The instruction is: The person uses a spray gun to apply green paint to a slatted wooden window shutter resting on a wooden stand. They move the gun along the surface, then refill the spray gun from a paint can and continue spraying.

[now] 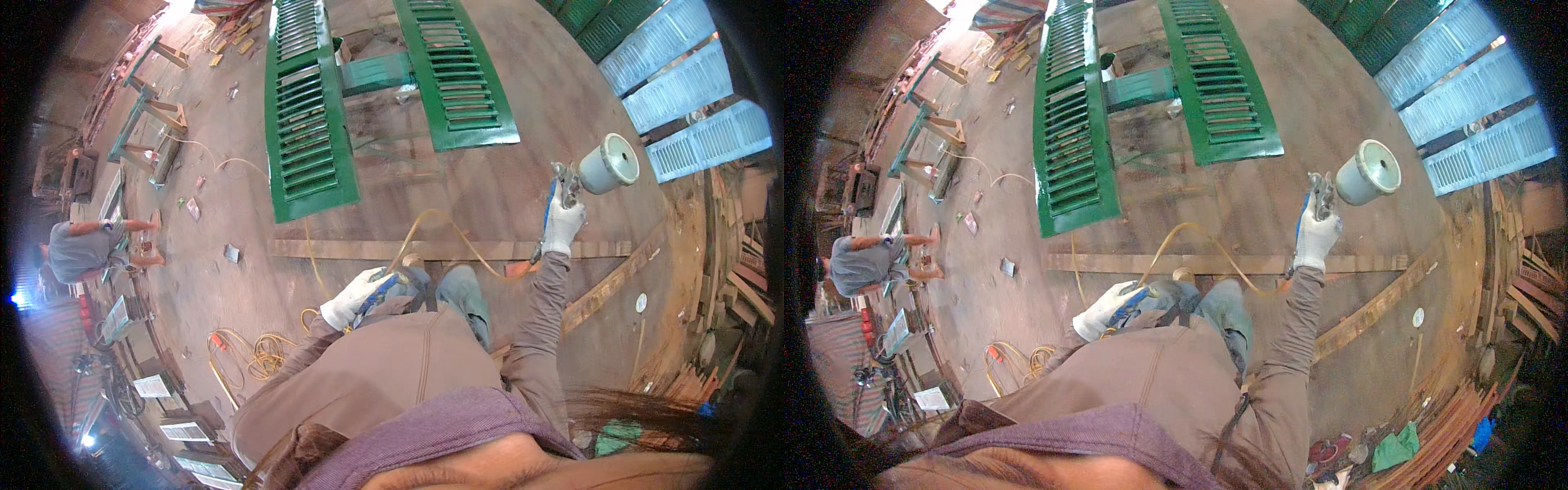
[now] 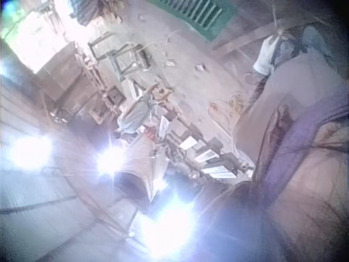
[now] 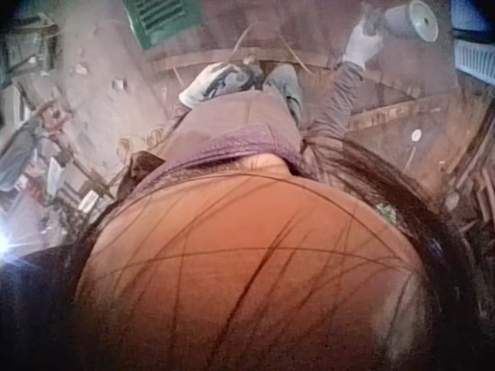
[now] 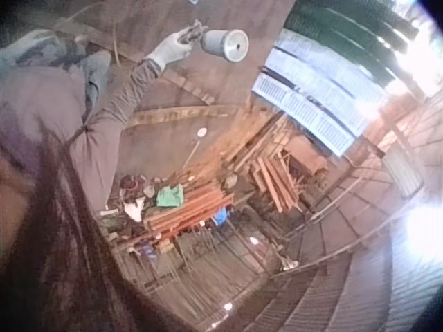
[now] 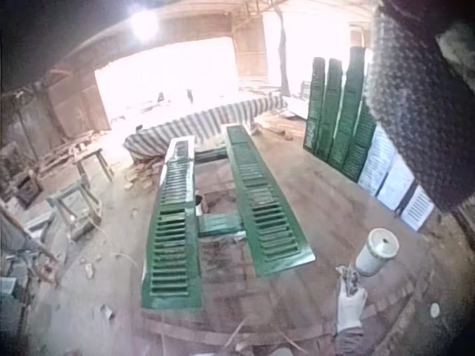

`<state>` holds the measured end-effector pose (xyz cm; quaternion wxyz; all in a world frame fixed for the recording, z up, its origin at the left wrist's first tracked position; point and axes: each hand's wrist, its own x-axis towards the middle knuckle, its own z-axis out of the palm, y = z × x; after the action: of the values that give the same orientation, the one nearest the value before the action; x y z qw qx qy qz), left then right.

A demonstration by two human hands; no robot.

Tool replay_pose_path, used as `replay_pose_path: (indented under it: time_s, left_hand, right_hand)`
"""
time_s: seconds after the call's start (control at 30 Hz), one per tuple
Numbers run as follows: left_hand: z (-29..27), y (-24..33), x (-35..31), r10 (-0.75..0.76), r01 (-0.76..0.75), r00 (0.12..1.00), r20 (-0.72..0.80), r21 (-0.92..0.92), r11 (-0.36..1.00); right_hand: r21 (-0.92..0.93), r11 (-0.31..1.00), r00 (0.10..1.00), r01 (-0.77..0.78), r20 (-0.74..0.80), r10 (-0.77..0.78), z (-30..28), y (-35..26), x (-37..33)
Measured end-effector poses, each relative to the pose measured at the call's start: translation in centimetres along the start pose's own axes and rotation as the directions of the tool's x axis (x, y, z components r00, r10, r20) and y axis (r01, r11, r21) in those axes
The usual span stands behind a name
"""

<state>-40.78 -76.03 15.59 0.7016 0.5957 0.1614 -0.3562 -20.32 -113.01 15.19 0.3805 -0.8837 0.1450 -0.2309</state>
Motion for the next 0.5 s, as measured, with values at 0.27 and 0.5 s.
replay_pose_path:
  time_s: [0.27, 0.5]
  left_hand:
    - [1.8, 2.3, 2.0, -0.037, 0.036, 0.999, 0.027, 0.011, 0.999]
    - [6.2, 4.6, 5.9, 0.007, -0.014, 0.998, -0.068, -0.099, 0.995]
  right_hand:
    - [0.5, 0.798, 0.856, -0.336, 0.516, 0.038, 0.5, -6.5, -3.3]
    - [0.404, 0.807, 0.844, -0.43, 0.497, 0.201, -1.2, -1.8, 1.1]
